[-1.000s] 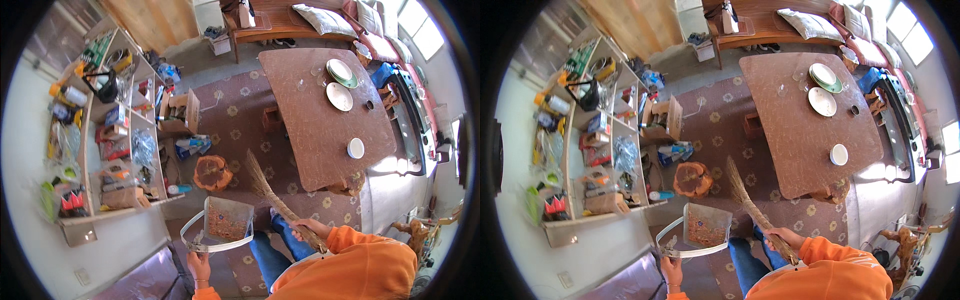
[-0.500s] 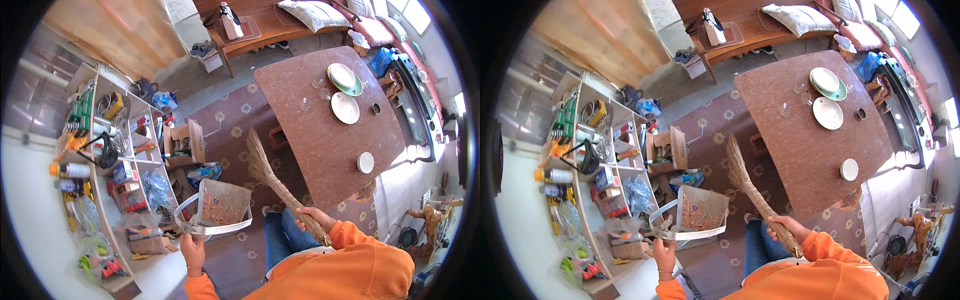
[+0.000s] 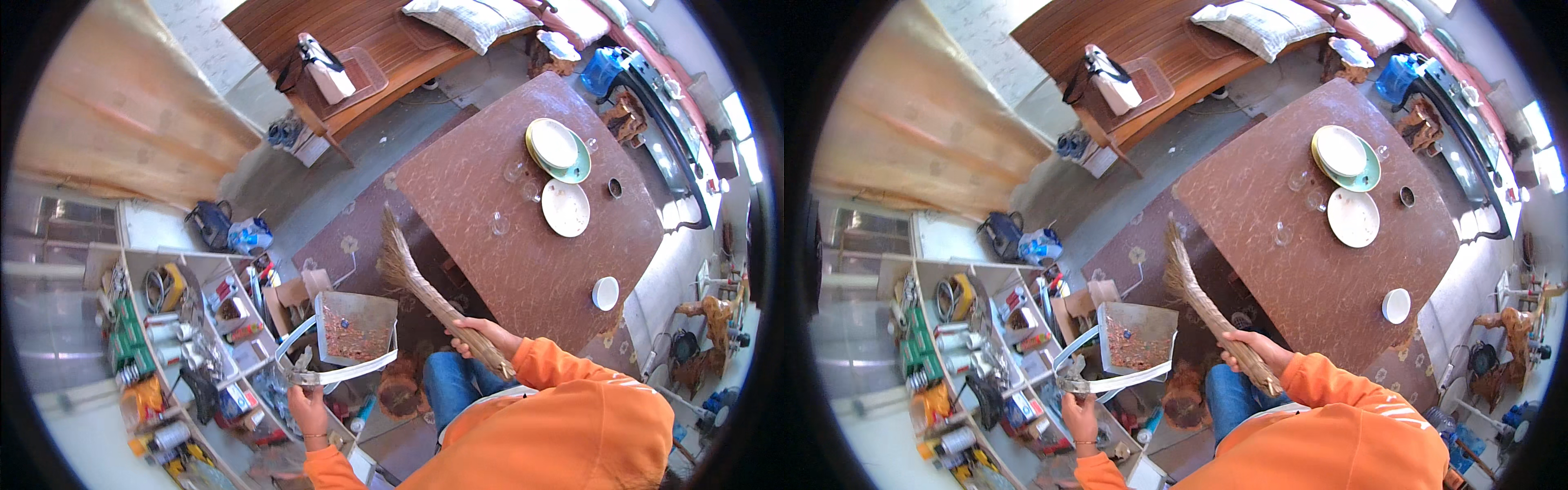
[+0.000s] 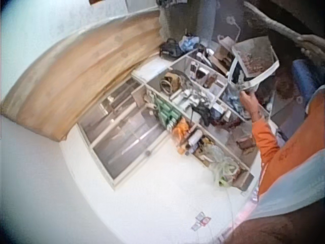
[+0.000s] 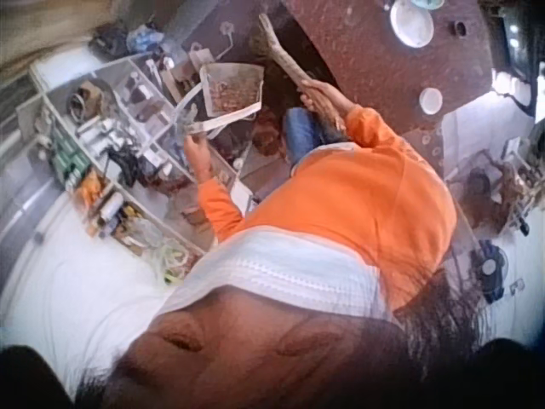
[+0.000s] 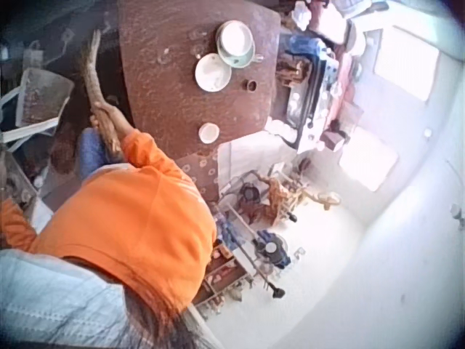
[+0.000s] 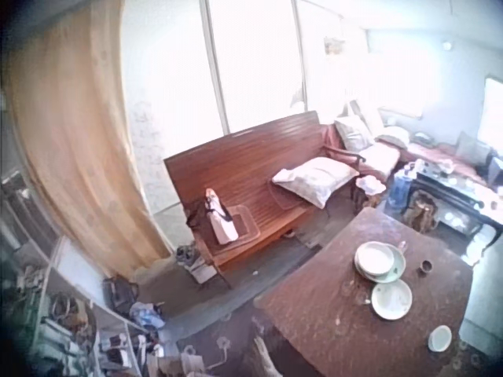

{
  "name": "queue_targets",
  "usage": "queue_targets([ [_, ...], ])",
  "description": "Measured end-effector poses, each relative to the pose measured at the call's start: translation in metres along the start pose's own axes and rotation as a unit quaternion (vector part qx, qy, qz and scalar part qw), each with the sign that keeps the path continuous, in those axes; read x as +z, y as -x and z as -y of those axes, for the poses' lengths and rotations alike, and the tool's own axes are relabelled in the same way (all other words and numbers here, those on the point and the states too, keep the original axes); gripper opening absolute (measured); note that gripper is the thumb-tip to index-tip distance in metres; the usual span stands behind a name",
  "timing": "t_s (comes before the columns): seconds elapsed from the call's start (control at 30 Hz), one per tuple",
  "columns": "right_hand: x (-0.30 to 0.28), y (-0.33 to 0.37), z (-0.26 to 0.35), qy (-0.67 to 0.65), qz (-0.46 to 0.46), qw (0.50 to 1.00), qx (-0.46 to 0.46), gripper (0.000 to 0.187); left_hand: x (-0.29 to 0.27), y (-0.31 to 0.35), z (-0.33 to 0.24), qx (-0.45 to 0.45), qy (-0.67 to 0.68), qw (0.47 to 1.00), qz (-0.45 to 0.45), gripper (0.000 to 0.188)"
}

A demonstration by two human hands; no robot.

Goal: The person sweeps debris into a dustpan using a broom inside a cluttered room, then walks to an outdoor area and continues sweeping. The person briefly pauses to handle a phone and a bag before resuming sweeping and dumping the collected debris into a bucket.

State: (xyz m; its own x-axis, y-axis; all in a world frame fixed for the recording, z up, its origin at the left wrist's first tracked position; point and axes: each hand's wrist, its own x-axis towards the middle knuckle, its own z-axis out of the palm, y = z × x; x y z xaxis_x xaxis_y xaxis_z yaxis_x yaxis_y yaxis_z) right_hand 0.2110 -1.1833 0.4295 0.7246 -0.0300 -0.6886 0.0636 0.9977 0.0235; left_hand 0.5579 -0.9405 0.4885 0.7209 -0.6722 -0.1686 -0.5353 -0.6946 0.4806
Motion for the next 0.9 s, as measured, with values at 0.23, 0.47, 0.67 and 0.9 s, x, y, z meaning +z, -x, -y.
queue_targets([
  [0.23,0.082,-0.082,0.099,-0.158,0.066,0.984,-0.047,0.046,0.013,-0.142,-0.022,0.024,0.055,0.998,0.000,0.027],
  [0.47,0.148,-0.164,0.214,-0.249,0.093,0.953,-0.147,0.048,0.037,-0.293,-0.053,0.077,0.062,0.994,0.043,0.030],
  [0.67,0.159,-0.229,0.333,-0.150,0.024,0.938,-0.313,0.033,0.069,-0.412,-0.058,0.136,0.000,0.986,0.094,0.032],
  [0.9,0.070,-0.314,0.495,0.016,-0.337,0.878,-0.339,0.025,0.101,-0.518,-0.066,0.180,-0.034,0.977,0.109,0.033],
])
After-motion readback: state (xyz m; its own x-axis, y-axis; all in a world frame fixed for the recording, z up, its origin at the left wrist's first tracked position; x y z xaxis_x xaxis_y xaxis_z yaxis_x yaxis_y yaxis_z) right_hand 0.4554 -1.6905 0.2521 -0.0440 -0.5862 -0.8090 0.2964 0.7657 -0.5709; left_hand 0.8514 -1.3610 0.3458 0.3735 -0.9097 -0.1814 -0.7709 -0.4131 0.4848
